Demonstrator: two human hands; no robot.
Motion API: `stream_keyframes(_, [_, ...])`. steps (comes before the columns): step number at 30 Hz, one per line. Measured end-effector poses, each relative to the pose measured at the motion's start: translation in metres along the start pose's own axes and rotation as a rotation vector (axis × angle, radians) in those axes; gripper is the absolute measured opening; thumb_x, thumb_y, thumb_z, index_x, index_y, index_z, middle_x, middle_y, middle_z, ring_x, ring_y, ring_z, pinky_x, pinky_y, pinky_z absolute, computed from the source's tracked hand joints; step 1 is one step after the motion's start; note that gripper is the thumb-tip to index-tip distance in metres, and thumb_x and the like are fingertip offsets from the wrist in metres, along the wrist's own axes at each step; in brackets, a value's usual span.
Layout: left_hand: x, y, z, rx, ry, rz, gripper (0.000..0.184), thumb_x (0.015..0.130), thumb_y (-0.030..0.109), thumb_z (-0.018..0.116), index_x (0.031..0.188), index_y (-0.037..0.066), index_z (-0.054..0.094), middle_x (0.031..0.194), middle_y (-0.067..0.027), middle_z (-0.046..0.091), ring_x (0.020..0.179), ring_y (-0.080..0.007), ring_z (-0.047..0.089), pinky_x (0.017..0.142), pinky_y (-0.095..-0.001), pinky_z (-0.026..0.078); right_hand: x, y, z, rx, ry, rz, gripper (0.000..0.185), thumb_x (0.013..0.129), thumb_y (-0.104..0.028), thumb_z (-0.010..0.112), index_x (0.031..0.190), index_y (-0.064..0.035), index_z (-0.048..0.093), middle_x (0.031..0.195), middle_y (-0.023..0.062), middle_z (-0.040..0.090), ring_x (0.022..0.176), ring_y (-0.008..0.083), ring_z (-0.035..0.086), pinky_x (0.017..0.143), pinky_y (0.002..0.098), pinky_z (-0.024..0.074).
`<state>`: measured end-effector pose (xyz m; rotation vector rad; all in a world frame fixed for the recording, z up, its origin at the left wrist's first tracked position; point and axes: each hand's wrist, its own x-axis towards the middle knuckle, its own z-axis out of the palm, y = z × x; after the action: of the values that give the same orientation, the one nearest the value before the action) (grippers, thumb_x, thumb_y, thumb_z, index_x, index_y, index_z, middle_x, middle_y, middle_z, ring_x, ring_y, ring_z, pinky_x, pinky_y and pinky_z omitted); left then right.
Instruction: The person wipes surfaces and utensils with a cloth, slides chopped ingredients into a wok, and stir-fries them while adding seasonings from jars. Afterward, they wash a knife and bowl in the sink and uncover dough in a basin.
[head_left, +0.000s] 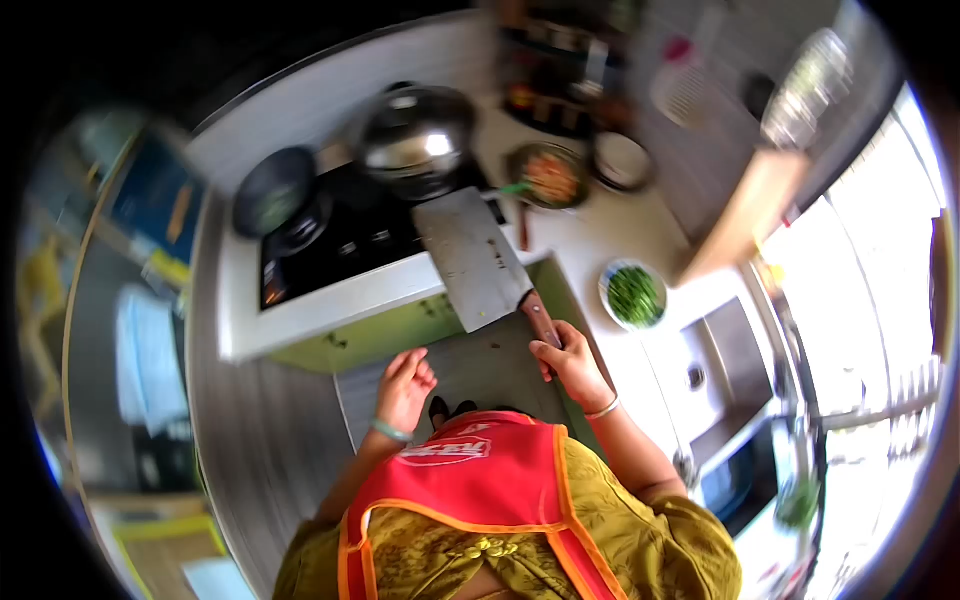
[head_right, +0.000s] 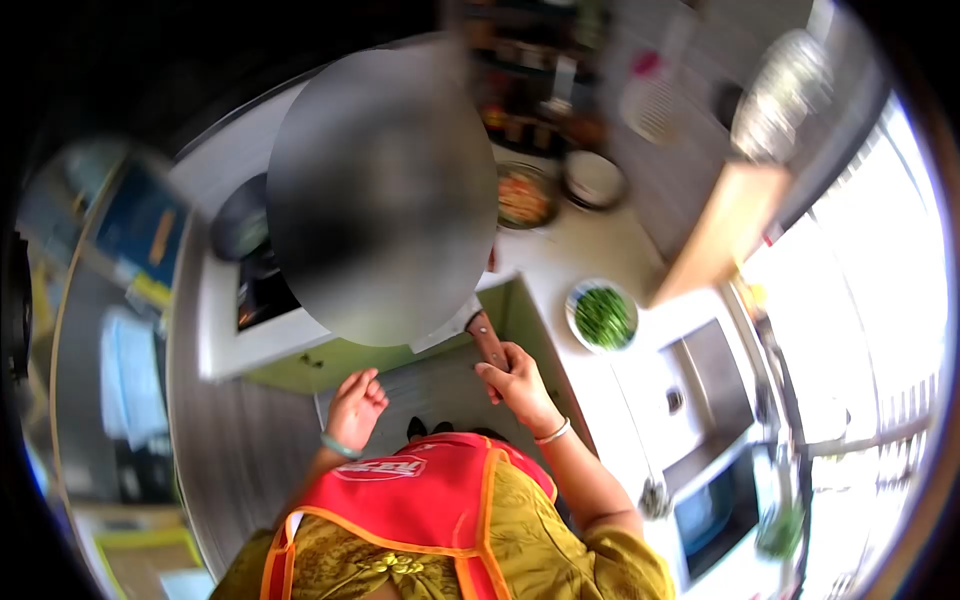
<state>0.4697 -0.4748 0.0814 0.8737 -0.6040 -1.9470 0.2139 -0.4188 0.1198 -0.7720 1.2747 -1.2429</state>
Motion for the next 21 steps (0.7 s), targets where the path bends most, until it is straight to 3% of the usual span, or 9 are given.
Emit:
stream_keyframes(5, [0.006,-0.04,-0.015,0.047,-0.131,-0.201,0.018,0.09,0.011,0.049,0.106,0.005,0.051,0.076,-0.0028,0.047,0.072,-0.0133,0.046,0.07,-0.0297,0.042,-0.082,0.018,-0.065,0.026,0.276,-0.022,0.025,0.08,-0.016,0.062,0.094,-0.0004,0.048,0.063,0.0003,0.048,0.048,0.0078,0.045,0.044,0.0223,0.0376])
stream_keyframes(11, [0.031,-0.059,0.007,0.266,-0.256,-0.459,0.016,0.088,0.008,0.05,0.104,0.007,0.051,0.084,-0.0021,0.054,0.077,-0.0116,0.052,0.073,-0.0272,0.044,-0.175,0.069,-0.085,0.219,0.81,-0.052,0.027,0.078,-0.017,0.063,0.092,0.0001,0.047,0.062,0.0015,0.048,0.049,0.0094,0.047,0.043,0.0242,0.039])
stream_keyframes(17, [0.066,-0.074,0.044,0.454,-0.459,-0.64,0.018,0.087,0.006,0.052,0.105,0.006,0.051,0.084,-0.0022,0.057,0.076,-0.0108,0.056,0.071,-0.0258,0.047,-0.262,0.126,-0.061,0.452,1.453,-0.084,0.017,0.077,-0.015,0.062,0.08,-0.0035,0.05,0.059,0.0001,0.049,0.046,0.0076,0.046,0.041,0.0216,0.04])
stream_keyframes(21, [0.079,-0.085,0.07,0.477,-0.547,-0.613,0.016,0.087,0.012,0.055,0.102,0.007,0.054,0.086,-0.002,0.059,0.078,-0.0103,0.058,0.071,-0.0241,0.049,-0.332,0.175,-0.082,0.62,1.793,-0.192,0.011,0.078,-0.012,0.059,0.072,-0.0073,0.051,0.058,-0.0017,0.049,0.046,0.0056,0.046,0.039,0.0183,0.0391])
